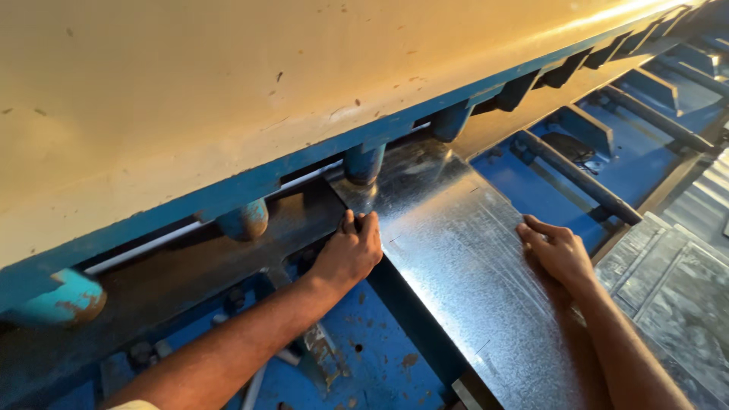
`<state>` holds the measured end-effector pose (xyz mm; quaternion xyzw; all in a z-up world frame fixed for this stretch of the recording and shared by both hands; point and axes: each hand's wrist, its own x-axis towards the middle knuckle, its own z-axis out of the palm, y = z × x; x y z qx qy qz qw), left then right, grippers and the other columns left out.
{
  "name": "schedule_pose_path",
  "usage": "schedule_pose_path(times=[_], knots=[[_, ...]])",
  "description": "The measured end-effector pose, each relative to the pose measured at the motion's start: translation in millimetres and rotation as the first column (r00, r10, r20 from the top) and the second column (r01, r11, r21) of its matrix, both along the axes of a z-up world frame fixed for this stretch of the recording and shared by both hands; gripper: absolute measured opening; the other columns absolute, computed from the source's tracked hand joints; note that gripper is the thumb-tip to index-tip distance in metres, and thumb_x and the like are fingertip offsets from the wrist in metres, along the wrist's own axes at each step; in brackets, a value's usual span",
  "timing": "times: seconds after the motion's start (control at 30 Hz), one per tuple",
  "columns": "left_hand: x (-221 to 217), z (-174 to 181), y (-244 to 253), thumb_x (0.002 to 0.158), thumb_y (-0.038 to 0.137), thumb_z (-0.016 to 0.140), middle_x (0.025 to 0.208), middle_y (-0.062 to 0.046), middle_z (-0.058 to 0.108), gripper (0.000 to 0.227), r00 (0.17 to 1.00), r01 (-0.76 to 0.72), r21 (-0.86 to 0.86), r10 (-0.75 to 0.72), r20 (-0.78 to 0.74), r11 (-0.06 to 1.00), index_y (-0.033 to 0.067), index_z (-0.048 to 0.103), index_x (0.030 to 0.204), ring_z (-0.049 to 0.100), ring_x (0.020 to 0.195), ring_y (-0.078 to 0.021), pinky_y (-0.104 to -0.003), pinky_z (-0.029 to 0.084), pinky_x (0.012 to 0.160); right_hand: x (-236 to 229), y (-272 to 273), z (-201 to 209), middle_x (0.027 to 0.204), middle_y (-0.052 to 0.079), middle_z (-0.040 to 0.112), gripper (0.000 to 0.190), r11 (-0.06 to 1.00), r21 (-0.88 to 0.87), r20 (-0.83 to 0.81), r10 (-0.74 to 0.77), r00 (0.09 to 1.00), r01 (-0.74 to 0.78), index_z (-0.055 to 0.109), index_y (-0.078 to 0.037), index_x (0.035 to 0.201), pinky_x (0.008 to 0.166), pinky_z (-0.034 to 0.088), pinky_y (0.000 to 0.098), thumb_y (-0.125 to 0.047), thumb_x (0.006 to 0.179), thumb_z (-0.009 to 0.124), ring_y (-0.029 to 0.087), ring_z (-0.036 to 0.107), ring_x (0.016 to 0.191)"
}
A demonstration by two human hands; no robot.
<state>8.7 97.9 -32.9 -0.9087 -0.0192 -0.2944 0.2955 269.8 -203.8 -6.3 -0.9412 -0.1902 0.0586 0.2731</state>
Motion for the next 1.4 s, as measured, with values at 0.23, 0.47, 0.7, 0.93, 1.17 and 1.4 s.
schedule_pose_path(times=[0.23, 0.47, 0.7, 0.93, 1.17, 1.4], knots=[[0, 2, -1, 0.086, 0.008, 0.065, 0.104, -0.015, 0.060, 0.027, 1.000, -0.003, 0.003, 0.003, 0.028, 1.000, -0.0136, 0.070, 0.102, 0.076, 0.091, -0.0354, -0.033, 0.065, 0.083, -2, 2, 2, 0.107, 0.020, 0.078, 0.057, 0.998, -0.050, -0.062, -0.031, 0.998, 0.028, 0.064, -0.027, 0.144, 0.087, 0.060, 0.0448, -0.057, 0.095, 0.058, 0.031, 0.076, 0.082], [4, -4, 4, 0.090, 0.006, 0.067, 0.115, -0.021, 0.062, 0.027, 0.998, -0.003, 0.000, 0.003, -0.059, 1.000, -0.0121, 0.069, 0.111, 0.075, 0.099, -0.0383, -0.033, 0.064, 0.082, 1, 0, -2, 0.104, 0.021, 0.078, 0.059, 0.998, -0.060, -0.081, -0.032, 0.996, 0.027, 0.063, -0.027, 0.145, 0.084, 0.062, 0.0459, -0.059, 0.095, 0.057, 0.030, 0.075, 0.080], [3, -3, 4, 0.091, 0.005, 0.066, 0.121, -0.024, 0.061, 0.028, 0.997, 0.010, -0.029, -0.012, -0.071, 1.000, -0.0117, 0.068, 0.114, 0.074, 0.099, -0.0390, -0.034, 0.064, 0.083, 2, 1, -1, 0.113, 0.021, 0.075, 0.058, 0.998, -0.059, -0.086, -0.034, 0.996, 0.029, 0.063, -0.029, 0.145, 0.089, 0.060, 0.0463, -0.059, 0.095, 0.057, 0.031, 0.075, 0.084], [3, -2, 3, 0.090, 0.007, 0.065, 0.124, -0.024, 0.060, 0.030, 0.995, 0.006, -0.057, -0.011, -0.097, 0.998, -0.0100, 0.068, 0.115, 0.073, 0.101, -0.0419, -0.036, 0.064, 0.084, 2, 0, -4, 0.110, 0.021, 0.078, 0.057, 0.999, -0.015, -0.071, -0.030, 0.997, 0.029, 0.065, -0.027, 0.143, 0.088, 0.060, 0.0450, -0.057, 0.094, 0.061, 0.029, 0.075, 0.087], [3, -3, 3, 0.091, 0.007, 0.067, 0.123, -0.024, 0.061, 0.032, 0.991, -0.008, -0.023, 0.004, -0.135, 1.000, -0.0097, 0.067, 0.119, 0.073, 0.103, -0.0398, -0.036, 0.063, 0.088, 9, -1, -8, 0.111, 0.020, 0.077, 0.057, 1.000, -0.023, -0.064, -0.017, 0.998, 0.016, 0.065, -0.027, 0.143, 0.087, 0.058, 0.0442, -0.057, 0.095, 0.060, 0.030, 0.074, 0.086], [4, -6, 5, 0.088, 0.006, 0.067, 0.128, -0.029, 0.059, 0.035, 0.984, 0.004, -0.038, -0.010, -0.178, 0.999, -0.0097, 0.066, 0.119, 0.073, 0.101, -0.0411, -0.037, 0.062, 0.087, 6, 0, -7, 0.112, 0.020, 0.077, 0.057, 0.996, -0.058, -0.122, -0.078, 0.989, 0.071, 0.063, -0.029, 0.144, 0.088, 0.061, 0.0461, -0.058, 0.095, 0.058, 0.033, 0.076, 0.084]])
